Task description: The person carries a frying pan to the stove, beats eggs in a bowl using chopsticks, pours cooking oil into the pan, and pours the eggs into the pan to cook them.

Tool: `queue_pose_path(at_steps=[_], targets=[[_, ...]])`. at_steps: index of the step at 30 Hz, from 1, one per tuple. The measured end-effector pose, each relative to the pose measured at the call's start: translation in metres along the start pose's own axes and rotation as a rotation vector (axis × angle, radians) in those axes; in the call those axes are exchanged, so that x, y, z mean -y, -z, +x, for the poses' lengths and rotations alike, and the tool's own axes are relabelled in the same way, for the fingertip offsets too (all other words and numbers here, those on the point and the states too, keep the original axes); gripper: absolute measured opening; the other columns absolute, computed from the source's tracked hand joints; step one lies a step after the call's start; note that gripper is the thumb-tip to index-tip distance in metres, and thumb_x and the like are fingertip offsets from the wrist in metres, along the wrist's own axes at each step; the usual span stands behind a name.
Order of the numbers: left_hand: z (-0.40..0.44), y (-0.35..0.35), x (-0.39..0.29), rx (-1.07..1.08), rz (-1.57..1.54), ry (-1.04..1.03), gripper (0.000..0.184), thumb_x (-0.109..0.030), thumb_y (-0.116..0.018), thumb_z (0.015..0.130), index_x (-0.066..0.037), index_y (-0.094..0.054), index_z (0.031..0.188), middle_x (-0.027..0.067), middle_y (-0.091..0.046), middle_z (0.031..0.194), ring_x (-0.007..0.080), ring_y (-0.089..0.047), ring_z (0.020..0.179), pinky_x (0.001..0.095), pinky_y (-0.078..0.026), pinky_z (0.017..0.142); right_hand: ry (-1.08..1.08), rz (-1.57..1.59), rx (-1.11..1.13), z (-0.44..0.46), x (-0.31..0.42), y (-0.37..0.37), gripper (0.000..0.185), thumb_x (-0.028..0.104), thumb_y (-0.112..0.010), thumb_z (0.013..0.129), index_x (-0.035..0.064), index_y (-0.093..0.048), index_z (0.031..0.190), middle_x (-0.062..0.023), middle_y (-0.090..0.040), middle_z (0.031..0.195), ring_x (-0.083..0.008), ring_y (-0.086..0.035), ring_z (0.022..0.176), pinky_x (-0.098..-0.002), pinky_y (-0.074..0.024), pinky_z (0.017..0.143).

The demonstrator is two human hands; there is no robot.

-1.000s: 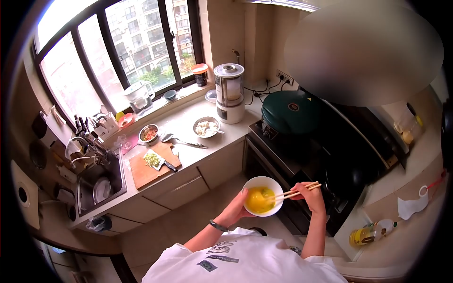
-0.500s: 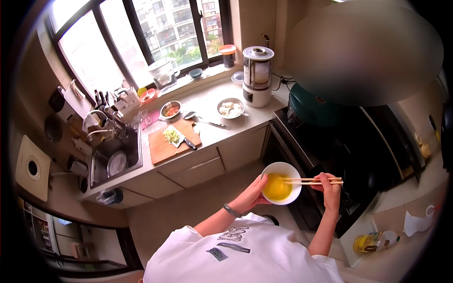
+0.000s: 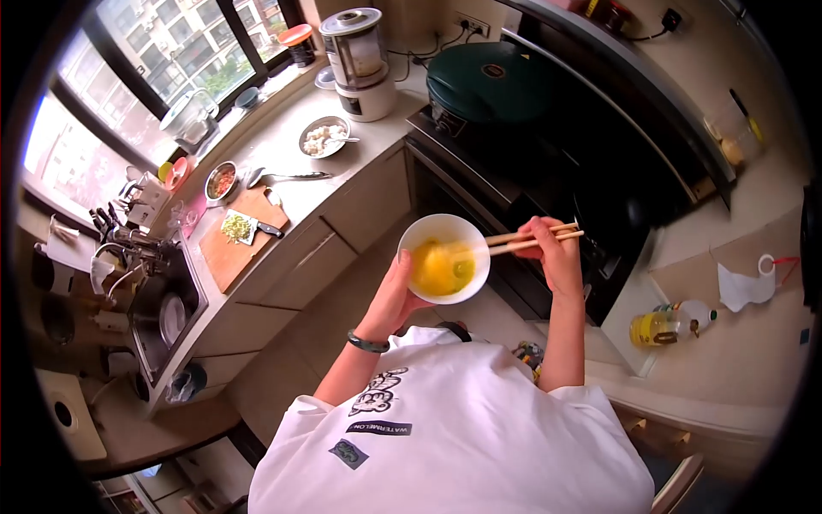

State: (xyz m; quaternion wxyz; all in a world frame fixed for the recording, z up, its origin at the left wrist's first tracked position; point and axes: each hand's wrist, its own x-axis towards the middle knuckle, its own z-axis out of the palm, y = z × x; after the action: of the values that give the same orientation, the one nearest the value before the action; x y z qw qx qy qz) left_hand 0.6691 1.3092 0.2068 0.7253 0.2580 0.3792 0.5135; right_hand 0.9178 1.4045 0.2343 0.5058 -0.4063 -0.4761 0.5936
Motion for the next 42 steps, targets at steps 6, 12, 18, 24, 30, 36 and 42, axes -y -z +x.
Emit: queue_pose_path(at_steps=[6, 12, 18, 24, 30, 36, 42], targets=[[0.000, -0.002, 0.006, -0.040, 0.026, 0.004, 0.063, -0.053, -0.032, 0.097, -0.006, -0.031, 0.139, 0.0134, -0.052, 0.127, 0.0248, -0.058, 0.111, 0.0417, -0.054, 0.088, 0.032, -0.052, -0.067, -0.007, -0.003, -0.001, 0.023, 0.018, -0.058, 0.093, -0.0033, -0.064, 0.087, -0.0110, -0.066, 0.079, -0.0175, -0.068, 0.069, -0.0276, -0.0589, 0.062], [0.001, -0.004, 0.009, -0.026, 0.027, 0.004, 0.064, -0.054, -0.032, 0.097, -0.005, -0.031, 0.138, 0.0140, -0.052, 0.127, 0.0251, -0.058, 0.112, 0.0422, -0.054, 0.088, -0.043, -0.049, 0.005, -0.013, -0.012, 0.001, 0.021, 0.016, -0.057, 0.093, -0.0031, -0.064, 0.086, -0.0118, -0.066, 0.079, -0.0176, -0.067, 0.069, -0.0280, -0.0596, 0.061], [0.000, -0.004, 0.011, -0.008, 0.011, 0.000, 0.064, -0.053, -0.033, 0.097, -0.004, -0.031, 0.138, 0.0145, -0.051, 0.128, 0.0257, -0.058, 0.113, 0.0425, -0.054, 0.089, -0.054, -0.003, 0.012, -0.018, -0.016, -0.002, 0.023, 0.019, -0.060, 0.092, -0.0039, -0.065, 0.088, -0.0111, -0.067, 0.079, -0.0168, -0.067, 0.069, -0.0268, -0.0588, 0.060], [0.002, 0.000, 0.014, -0.030, 0.007, 0.002, 0.066, -0.054, -0.034, 0.096, -0.003, -0.030, 0.138, 0.0154, -0.051, 0.129, 0.0271, -0.058, 0.113, 0.0431, -0.053, 0.089, 0.061, -0.067, -0.147, -0.024, -0.007, -0.005, 0.024, 0.018, -0.059, 0.092, -0.0044, -0.065, 0.087, -0.0109, -0.066, 0.077, -0.0169, -0.068, 0.070, -0.0261, -0.0585, 0.059], [0.003, 0.001, 0.016, 0.034, -0.029, 0.005, 0.060, -0.050, -0.032, 0.098, -0.009, -0.024, 0.141, 0.0124, -0.045, 0.134, 0.0257, -0.054, 0.118, 0.0441, -0.052, 0.092, 0.038, -0.257, -0.097, -0.035, 0.004, -0.008, 0.023, 0.015, -0.059, 0.092, -0.0062, -0.066, 0.088, -0.0104, -0.067, 0.077, -0.0167, -0.068, 0.068, -0.0256, -0.0584, 0.061], [0.004, -0.005, 0.015, -0.024, -0.015, -0.010, 0.066, -0.054, -0.033, 0.097, -0.002, -0.033, 0.137, 0.0162, -0.052, 0.128, 0.0281, -0.058, 0.113, 0.0442, -0.052, 0.091, -0.016, -0.245, -0.009, -0.033, 0.006, -0.004, 0.021, 0.014, -0.059, 0.092, -0.0062, -0.065, 0.089, -0.0103, -0.067, 0.077, -0.0156, -0.068, 0.069, -0.0250, -0.0579, 0.060], [0.009, 0.006, 0.021, -0.035, -0.012, 0.003, 0.065, -0.053, -0.032, 0.097, -0.001, -0.033, 0.136, 0.0163, -0.053, 0.127, 0.0281, -0.058, 0.112, 0.0439, -0.052, 0.091, -0.062, -0.256, 0.060, -0.029, 0.003, 0.002, 0.023, 0.017, -0.058, 0.093, -0.0037, -0.065, 0.087, -0.0101, -0.067, 0.080, -0.0170, -0.068, 0.070, -0.0263, -0.0584, 0.063]])
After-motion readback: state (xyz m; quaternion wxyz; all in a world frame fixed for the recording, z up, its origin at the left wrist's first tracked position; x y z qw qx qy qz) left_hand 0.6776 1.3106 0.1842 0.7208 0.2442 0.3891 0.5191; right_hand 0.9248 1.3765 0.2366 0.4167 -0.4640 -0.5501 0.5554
